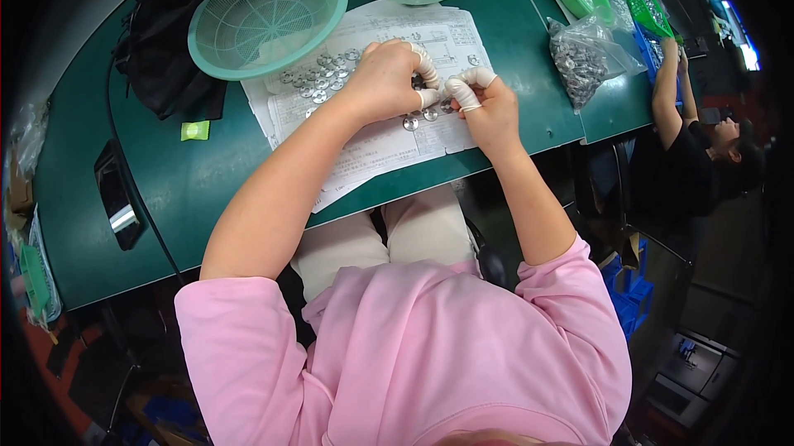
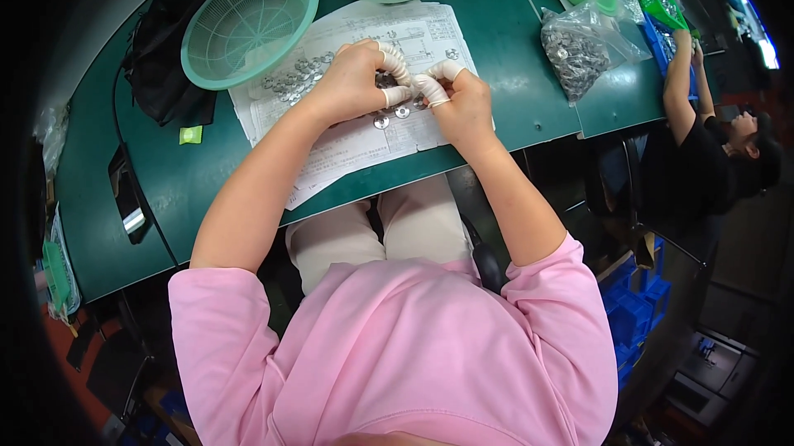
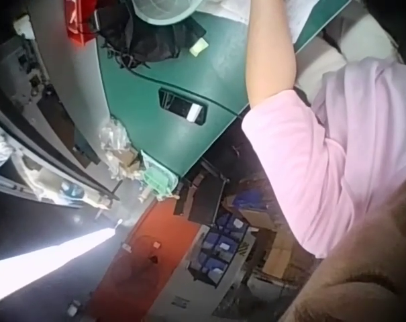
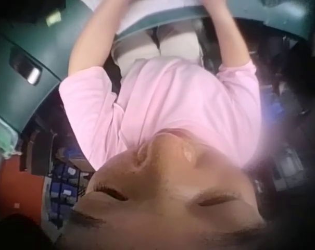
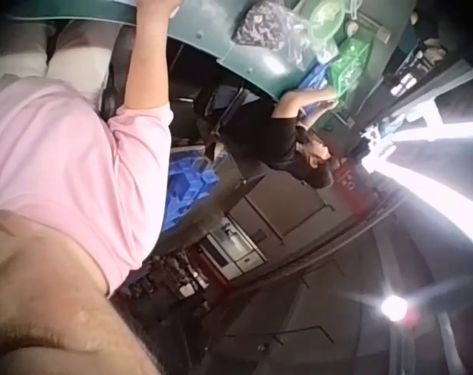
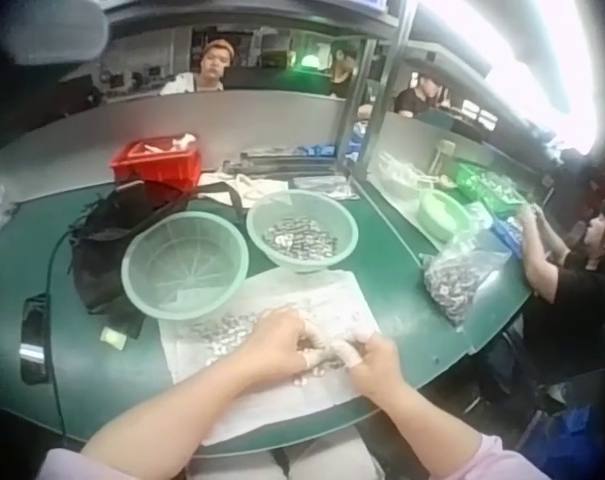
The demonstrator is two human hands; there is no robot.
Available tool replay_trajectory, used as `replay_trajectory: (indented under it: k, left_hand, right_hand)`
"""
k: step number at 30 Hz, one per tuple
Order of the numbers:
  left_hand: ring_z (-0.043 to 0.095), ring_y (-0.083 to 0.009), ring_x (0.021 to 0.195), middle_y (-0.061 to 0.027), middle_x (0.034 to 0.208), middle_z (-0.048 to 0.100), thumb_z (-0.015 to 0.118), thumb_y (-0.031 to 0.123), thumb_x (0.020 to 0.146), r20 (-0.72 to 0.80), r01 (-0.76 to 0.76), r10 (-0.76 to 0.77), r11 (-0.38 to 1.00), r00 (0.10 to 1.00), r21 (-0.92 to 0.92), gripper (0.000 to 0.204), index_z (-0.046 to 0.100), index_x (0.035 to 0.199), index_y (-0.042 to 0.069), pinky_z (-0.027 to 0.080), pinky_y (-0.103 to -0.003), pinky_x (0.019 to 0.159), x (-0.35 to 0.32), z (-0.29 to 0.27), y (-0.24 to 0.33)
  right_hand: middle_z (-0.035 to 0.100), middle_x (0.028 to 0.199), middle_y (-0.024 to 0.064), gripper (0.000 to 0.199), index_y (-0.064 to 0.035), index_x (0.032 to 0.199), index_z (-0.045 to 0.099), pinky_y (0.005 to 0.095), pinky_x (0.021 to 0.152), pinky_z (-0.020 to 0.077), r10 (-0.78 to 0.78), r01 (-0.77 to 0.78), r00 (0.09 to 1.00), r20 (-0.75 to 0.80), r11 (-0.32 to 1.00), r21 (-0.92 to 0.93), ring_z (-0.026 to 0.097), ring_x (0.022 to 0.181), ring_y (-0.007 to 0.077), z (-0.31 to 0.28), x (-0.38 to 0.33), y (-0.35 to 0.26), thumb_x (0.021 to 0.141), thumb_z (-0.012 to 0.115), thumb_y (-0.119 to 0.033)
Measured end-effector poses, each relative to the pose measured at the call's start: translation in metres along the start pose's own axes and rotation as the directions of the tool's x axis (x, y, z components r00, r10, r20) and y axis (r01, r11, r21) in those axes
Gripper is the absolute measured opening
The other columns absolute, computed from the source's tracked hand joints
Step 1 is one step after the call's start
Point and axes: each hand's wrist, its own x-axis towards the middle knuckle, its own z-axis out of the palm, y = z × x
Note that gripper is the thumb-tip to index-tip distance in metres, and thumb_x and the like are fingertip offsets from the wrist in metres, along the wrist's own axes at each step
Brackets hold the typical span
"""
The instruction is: Inspecting and sorting small metal washers or hardware components at a manual workstation.
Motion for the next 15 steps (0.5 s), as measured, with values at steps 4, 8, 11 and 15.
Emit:
replay_trajectory:
  k: [4,8,11,15]
  left_hand:
    - [0.058,-0.0247,0.086,-0.0060,0.076,0.065,0.073,0.025,0.063,0.002,-0.010,0.010,1.000,1.000,-0.012,0.016,0.072,0.073,0.013,0.040,-0.038,0.084,0.0019,-0.0021,-0.0029]
    - [0.058,-0.0249,0.085,-0.0062,0.077,0.066,0.073,0.024,0.062,0.004,-0.003,0.003,1.000,1.000,0.008,0.016,0.072,0.073,0.013,0.040,-0.039,0.083,0.0004,-0.0021,0.0001]
    - [0.057,-0.0236,0.086,-0.0043,0.080,0.065,0.074,0.024,0.063,0.025,0.017,-0.018,0.999,1.000,0.044,0.017,0.071,0.074,0.012,0.040,-0.037,0.085,0.0011,-0.0039,0.0022]
    - [0.056,-0.0231,0.088,-0.0032,0.082,0.065,0.074,0.025,0.063,0.044,0.027,-0.029,0.999,0.999,0.046,0.017,0.070,0.074,0.011,0.039,-0.036,0.086,0.0017,-0.0050,0.0018]
  right_hand:
    - [0.061,0.064,0.0049,0.013,-0.0014,0.080,0.061,0.0257,0.052,0.0458,-0.011,0.010,0.999,-0.049,1.000,-0.001,0.057,0.056,0.0114,0.0019,0.0037,0.0019,0.082,0.069,-0.012]
    - [0.062,0.069,0.0057,0.012,-0.0021,0.079,0.061,0.0246,0.054,0.0459,-0.355,0.336,0.935,0.014,0.872,-0.356,0.057,0.060,0.0115,0.0028,-0.0015,0.0008,0.082,0.068,-0.011]
    - [0.061,0.070,0.0078,0.012,-0.0023,0.079,0.061,0.0266,0.056,0.0469,-0.356,0.338,0.934,0.025,0.862,-0.378,0.058,0.060,0.0139,0.0034,0.0005,-0.0020,0.081,0.069,-0.011]
    - [0.061,0.070,0.0089,0.012,-0.0027,0.079,0.062,0.0277,0.057,0.0472,-0.350,0.335,0.936,0.037,0.853,-0.399,0.058,0.061,0.0155,0.0055,0.0027,-0.0025,0.080,0.070,-0.011]
